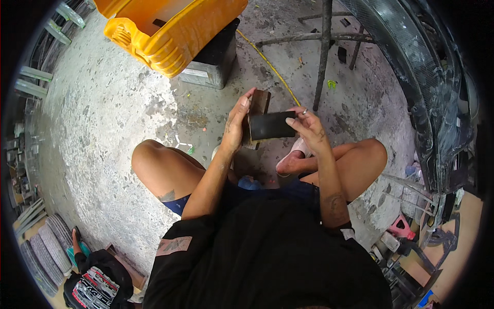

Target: The person sits on the floor and uses a sanding block to smooth the surface of a large, curved black car part. They repeatedly dip the sanding block into a yellow tub of water and continue sanding different sections of the part.

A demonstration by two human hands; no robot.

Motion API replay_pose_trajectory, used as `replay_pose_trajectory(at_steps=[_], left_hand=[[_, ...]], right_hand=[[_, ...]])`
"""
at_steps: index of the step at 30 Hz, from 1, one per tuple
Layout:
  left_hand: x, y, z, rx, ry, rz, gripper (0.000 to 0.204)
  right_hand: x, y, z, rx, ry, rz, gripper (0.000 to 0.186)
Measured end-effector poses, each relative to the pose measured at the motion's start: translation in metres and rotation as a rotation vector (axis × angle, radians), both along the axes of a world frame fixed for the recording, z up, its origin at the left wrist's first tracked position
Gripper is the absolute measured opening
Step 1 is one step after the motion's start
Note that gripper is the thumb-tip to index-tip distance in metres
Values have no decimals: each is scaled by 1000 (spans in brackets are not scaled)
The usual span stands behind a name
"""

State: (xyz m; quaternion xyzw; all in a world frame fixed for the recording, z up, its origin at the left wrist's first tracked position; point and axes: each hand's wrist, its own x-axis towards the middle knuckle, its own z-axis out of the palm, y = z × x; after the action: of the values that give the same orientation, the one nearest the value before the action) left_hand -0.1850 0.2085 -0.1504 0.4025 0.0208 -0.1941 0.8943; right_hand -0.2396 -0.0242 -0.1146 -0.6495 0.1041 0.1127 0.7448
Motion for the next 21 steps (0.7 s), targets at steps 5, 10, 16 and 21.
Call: replay_pose_trajectory(at_steps=[5, 10, 16, 21], left_hand=[[-4, -11, 20, 224, -234, -269, 65], [-9, -15, 20, 150, -154, -145, 68], [-12, -17, 13, 131, -163, -215, 66], [-14, -19, 13, 107, -117, -193, 62]], right_hand=[[6, -1, 12, -256, -33, 120, 33], [-3, 6, -1, 19, 61, -140, 34], [5, 9, -9, -86, -13, -148, 36], [10, 7, 4, -97, -40, -101, 45]])
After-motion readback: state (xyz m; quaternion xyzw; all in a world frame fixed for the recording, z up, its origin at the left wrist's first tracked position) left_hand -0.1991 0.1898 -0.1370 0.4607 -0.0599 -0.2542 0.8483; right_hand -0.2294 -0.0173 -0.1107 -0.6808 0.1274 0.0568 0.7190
